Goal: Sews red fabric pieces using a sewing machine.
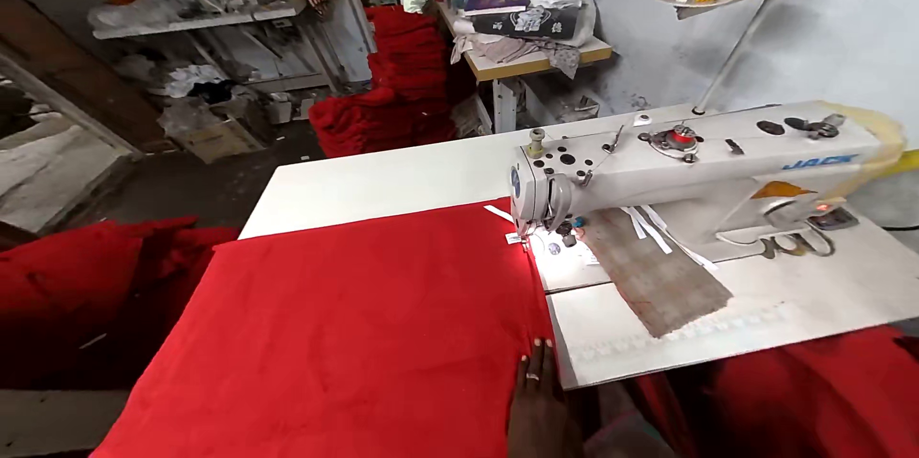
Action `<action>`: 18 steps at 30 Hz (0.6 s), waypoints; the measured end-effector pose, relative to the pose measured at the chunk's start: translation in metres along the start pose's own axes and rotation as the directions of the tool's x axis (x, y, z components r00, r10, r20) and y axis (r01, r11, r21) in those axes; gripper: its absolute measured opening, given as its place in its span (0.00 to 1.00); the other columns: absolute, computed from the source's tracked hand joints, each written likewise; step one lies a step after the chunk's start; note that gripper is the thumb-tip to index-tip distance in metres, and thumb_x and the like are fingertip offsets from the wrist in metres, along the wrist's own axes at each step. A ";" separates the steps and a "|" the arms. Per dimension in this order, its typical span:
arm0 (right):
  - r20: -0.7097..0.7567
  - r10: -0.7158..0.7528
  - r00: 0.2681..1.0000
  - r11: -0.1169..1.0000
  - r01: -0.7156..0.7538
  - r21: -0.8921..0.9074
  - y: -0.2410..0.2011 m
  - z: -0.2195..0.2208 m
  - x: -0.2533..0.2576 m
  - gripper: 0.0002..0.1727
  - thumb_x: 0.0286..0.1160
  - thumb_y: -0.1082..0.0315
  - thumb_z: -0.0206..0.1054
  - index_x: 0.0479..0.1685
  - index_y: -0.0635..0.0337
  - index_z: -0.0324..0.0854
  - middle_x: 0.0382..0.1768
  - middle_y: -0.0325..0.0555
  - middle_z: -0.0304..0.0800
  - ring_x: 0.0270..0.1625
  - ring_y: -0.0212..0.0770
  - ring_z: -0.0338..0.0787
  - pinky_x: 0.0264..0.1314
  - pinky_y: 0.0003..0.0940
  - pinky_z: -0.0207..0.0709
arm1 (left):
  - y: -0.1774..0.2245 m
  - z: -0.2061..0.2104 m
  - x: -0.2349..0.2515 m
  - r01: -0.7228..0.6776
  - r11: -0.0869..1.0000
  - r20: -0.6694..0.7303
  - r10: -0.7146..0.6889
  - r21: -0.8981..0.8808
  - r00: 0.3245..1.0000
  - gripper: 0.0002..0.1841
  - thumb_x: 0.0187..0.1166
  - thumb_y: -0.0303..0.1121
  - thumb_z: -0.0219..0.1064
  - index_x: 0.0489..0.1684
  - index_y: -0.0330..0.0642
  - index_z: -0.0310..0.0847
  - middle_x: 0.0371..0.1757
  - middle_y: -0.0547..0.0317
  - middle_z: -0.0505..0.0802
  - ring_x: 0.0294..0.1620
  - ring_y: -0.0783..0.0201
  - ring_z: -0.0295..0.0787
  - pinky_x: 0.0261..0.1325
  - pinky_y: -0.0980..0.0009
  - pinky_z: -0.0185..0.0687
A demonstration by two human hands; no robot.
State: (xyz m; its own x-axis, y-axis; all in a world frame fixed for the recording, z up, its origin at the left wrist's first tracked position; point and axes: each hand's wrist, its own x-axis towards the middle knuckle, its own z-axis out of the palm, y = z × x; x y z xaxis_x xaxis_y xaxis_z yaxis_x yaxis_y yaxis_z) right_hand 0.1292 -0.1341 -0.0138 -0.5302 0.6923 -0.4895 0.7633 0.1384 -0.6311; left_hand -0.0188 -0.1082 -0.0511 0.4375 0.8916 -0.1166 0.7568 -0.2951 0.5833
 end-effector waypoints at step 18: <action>-0.877 -0.058 0.477 0.998 0.000 -0.066 0.029 -0.014 0.128 0.15 0.66 0.84 0.65 0.51 0.80 0.88 0.43 0.69 0.91 0.44 0.61 0.94 0.51 0.47 0.89 | -0.010 0.040 0.009 -0.161 0.965 -0.285 0.217 0.207 0.934 0.17 0.69 0.29 0.71 0.51 0.26 0.92 0.63 0.29 0.91 0.72 0.25 0.82 0.76 0.34 0.71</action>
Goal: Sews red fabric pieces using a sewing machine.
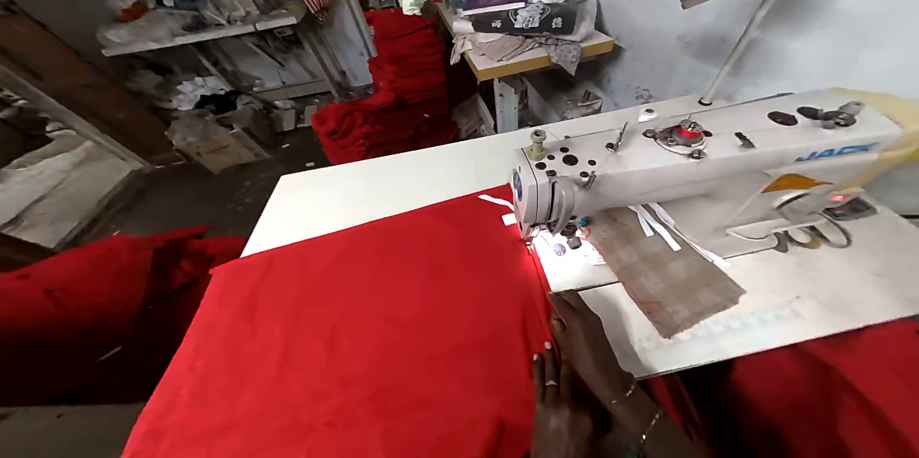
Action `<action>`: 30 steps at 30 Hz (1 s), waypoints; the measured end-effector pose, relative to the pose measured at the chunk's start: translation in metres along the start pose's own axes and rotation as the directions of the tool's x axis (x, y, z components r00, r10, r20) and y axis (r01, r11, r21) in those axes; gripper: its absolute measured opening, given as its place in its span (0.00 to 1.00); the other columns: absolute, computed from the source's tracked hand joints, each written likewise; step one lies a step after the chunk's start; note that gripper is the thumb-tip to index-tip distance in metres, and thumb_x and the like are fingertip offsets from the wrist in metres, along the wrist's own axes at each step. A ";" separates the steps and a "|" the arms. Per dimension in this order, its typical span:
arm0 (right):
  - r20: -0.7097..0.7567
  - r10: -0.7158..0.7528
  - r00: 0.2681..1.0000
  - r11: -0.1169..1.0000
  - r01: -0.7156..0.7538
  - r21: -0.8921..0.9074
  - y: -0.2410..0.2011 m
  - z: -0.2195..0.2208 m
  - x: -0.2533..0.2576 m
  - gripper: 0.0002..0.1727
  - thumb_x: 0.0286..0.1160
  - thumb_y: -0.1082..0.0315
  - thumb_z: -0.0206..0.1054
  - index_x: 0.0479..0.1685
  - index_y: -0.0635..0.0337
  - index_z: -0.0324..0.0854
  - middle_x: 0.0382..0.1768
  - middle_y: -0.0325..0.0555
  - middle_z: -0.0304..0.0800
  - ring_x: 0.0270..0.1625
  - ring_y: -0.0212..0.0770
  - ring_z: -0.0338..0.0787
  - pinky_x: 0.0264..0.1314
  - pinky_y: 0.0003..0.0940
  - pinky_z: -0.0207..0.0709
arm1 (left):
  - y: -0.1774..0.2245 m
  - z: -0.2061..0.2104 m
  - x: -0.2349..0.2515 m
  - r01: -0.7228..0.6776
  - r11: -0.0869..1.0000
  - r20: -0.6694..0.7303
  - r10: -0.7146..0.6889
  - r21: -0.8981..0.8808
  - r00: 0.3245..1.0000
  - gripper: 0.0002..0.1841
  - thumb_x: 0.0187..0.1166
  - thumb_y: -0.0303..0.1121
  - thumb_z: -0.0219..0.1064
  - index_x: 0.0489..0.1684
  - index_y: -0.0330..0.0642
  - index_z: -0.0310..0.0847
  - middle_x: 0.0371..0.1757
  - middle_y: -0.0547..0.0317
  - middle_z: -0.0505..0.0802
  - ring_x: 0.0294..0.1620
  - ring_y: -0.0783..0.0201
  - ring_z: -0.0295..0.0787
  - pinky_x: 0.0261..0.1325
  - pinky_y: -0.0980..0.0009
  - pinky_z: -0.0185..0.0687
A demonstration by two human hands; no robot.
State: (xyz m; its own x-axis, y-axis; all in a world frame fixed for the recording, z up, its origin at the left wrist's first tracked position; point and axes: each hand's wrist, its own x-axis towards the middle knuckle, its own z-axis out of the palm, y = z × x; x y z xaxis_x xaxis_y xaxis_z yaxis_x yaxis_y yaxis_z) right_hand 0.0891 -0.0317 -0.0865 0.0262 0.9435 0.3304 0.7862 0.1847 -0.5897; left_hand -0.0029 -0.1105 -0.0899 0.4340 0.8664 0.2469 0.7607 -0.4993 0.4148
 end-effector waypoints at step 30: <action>0.231 0.048 0.972 0.986 -0.083 0.145 0.012 -0.016 0.013 0.12 0.66 0.80 0.68 0.45 0.79 0.89 0.42 0.69 0.91 0.43 0.60 0.92 0.53 0.49 0.84 | -0.093 -0.019 0.086 -0.138 0.946 -0.005 0.143 -0.293 0.990 0.07 0.73 0.18 0.65 0.37 0.28 0.92 0.50 0.38 0.94 0.59 0.34 0.88 0.63 0.38 0.79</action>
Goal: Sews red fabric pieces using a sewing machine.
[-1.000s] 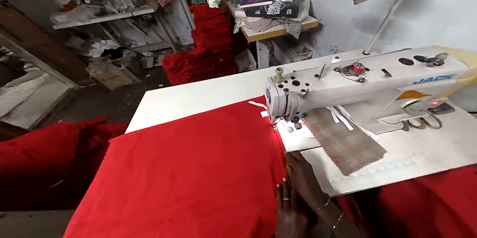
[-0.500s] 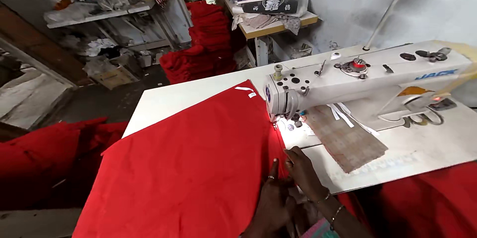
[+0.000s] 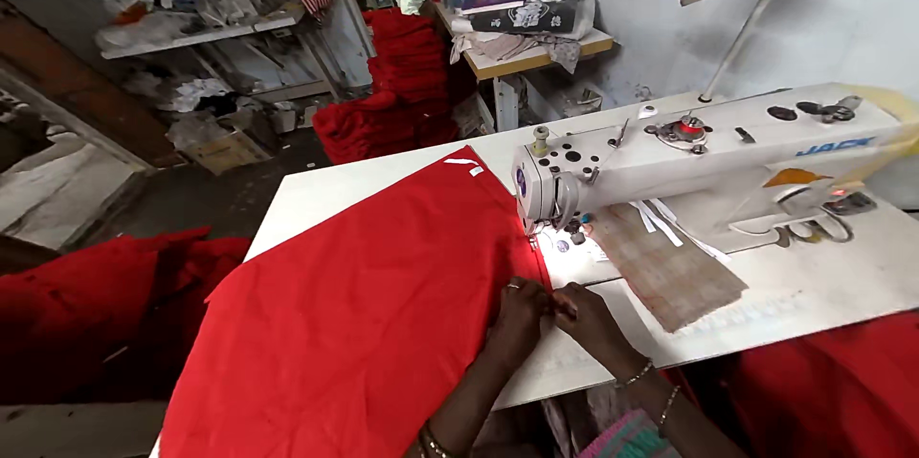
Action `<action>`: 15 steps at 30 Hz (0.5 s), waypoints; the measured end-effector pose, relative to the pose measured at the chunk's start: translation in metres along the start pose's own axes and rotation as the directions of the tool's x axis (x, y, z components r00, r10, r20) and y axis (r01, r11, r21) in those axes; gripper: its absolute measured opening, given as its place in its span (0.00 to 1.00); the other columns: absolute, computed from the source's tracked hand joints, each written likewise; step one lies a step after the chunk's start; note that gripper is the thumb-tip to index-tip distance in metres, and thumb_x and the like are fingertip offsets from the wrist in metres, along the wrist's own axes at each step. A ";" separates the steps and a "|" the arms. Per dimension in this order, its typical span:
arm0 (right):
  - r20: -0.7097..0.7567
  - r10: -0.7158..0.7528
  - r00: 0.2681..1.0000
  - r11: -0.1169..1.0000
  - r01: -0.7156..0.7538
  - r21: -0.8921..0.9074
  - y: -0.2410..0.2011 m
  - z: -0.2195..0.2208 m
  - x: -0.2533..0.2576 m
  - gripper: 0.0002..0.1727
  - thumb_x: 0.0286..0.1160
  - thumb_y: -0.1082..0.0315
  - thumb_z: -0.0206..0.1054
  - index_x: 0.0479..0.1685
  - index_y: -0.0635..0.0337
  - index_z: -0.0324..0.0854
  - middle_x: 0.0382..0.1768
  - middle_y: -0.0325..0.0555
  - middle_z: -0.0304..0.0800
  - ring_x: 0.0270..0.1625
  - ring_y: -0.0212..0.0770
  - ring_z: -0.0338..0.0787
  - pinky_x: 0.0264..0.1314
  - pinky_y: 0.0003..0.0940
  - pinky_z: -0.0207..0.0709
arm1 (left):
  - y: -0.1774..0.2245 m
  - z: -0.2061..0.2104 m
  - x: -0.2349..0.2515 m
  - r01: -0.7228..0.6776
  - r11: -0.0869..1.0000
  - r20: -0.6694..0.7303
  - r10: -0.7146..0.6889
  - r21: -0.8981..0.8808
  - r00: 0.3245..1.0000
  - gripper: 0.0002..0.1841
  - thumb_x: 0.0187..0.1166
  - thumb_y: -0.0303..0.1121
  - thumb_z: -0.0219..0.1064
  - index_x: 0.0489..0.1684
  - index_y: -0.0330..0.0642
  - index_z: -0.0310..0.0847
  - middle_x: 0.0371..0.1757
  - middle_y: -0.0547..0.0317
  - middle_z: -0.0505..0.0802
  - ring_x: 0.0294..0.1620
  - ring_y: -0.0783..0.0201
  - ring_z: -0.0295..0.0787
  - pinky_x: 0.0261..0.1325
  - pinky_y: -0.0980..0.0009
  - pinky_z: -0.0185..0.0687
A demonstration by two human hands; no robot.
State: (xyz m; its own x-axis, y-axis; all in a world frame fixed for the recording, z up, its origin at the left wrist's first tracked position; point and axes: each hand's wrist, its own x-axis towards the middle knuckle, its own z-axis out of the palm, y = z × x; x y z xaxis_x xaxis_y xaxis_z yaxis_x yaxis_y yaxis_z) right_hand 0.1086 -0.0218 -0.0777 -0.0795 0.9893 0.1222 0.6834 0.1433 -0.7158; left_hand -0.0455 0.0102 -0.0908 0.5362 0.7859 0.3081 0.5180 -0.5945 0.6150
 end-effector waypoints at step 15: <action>0.254 -0.018 0.967 0.995 0.043 -0.095 0.008 -0.017 0.031 0.18 0.82 0.72 0.64 0.67 0.70 0.84 0.71 0.63 0.84 0.73 0.59 0.84 0.76 0.51 0.74 | -0.019 -0.017 0.035 0.202 0.972 0.167 -0.181 -0.121 0.969 0.12 0.82 0.23 0.60 0.43 0.20 0.88 0.59 0.32 0.90 0.67 0.38 0.83 0.77 0.49 0.70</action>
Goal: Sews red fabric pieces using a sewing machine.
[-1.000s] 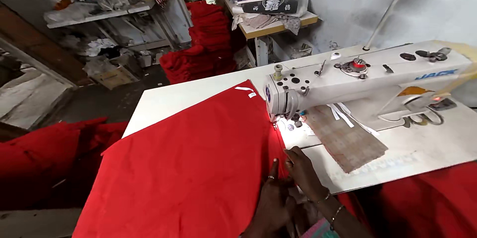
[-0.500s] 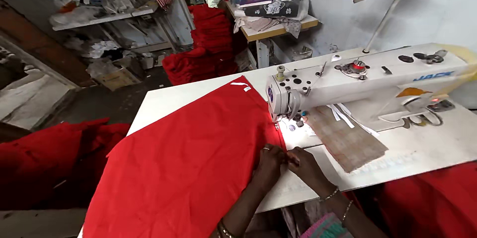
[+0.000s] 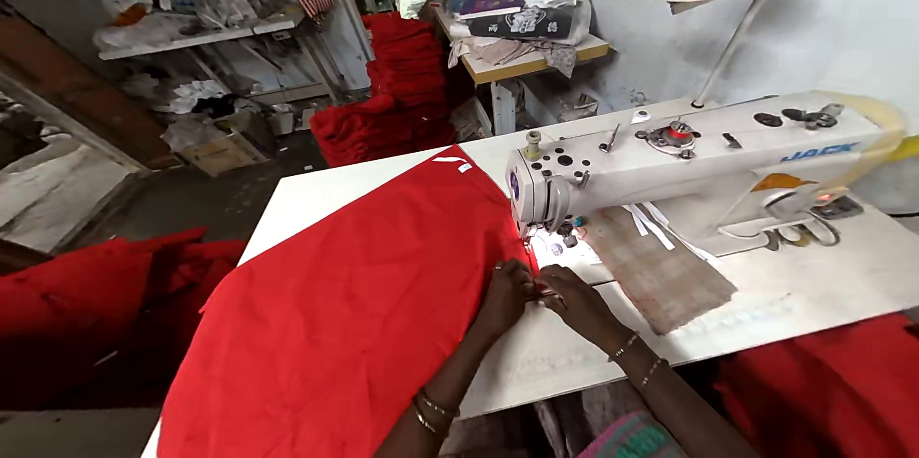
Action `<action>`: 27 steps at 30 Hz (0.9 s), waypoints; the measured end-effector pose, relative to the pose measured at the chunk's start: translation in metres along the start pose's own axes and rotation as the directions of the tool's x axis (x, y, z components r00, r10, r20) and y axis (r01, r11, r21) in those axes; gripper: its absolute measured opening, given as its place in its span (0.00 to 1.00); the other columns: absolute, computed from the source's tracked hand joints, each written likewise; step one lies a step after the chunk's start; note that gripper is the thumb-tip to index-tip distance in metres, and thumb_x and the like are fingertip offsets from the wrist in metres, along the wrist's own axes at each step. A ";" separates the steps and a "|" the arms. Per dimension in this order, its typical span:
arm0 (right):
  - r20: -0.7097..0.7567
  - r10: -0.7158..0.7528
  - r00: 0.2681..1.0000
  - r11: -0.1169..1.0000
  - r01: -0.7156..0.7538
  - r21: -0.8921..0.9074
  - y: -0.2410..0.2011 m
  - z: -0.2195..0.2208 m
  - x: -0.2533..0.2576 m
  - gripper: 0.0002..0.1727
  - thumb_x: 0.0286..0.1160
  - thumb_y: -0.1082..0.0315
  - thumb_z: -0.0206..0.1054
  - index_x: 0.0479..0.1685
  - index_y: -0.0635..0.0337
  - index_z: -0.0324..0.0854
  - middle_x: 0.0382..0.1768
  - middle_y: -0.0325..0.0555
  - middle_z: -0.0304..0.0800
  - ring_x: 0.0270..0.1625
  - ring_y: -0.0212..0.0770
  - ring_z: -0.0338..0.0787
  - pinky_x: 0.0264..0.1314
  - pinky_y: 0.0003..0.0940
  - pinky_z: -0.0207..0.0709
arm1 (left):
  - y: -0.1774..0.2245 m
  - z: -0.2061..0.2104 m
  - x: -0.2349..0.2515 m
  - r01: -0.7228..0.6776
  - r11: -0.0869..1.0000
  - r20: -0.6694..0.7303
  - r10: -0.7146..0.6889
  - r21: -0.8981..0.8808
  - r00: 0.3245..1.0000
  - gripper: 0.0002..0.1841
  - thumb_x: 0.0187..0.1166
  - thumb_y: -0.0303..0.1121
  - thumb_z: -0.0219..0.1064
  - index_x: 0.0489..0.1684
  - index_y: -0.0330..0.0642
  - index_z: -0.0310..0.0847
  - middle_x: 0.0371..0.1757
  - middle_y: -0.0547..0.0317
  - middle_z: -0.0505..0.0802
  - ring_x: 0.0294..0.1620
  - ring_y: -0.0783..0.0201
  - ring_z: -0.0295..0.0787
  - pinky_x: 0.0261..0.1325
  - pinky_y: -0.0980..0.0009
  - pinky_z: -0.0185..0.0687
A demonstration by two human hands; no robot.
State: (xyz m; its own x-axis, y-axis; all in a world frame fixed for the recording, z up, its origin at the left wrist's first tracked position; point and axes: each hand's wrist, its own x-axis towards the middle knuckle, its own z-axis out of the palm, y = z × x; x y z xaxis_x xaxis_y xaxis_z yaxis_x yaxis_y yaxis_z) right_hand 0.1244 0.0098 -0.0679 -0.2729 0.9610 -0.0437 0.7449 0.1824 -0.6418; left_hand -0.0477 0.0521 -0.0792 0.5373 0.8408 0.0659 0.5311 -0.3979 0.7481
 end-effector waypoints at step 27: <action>-0.223 -0.078 0.972 0.993 0.055 -0.108 0.011 0.005 0.030 0.12 0.78 0.78 0.61 0.45 0.74 0.91 0.44 0.66 0.92 0.51 0.63 0.93 0.56 0.56 0.83 | 0.020 -0.005 0.020 0.189 0.981 -0.091 -0.184 0.047 0.979 0.12 0.79 0.27 0.68 0.48 0.24 0.90 0.57 0.33 0.92 0.67 0.38 0.85 0.78 0.44 0.68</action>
State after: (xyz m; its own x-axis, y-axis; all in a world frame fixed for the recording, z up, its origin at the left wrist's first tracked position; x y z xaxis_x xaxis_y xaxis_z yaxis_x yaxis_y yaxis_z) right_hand 0.1215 0.0399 -0.0802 -0.1879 0.9658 0.1786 0.7897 0.2567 -0.5572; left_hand -0.0293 0.0626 -0.0600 0.3683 0.9296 -0.0133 0.6534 -0.2487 0.7150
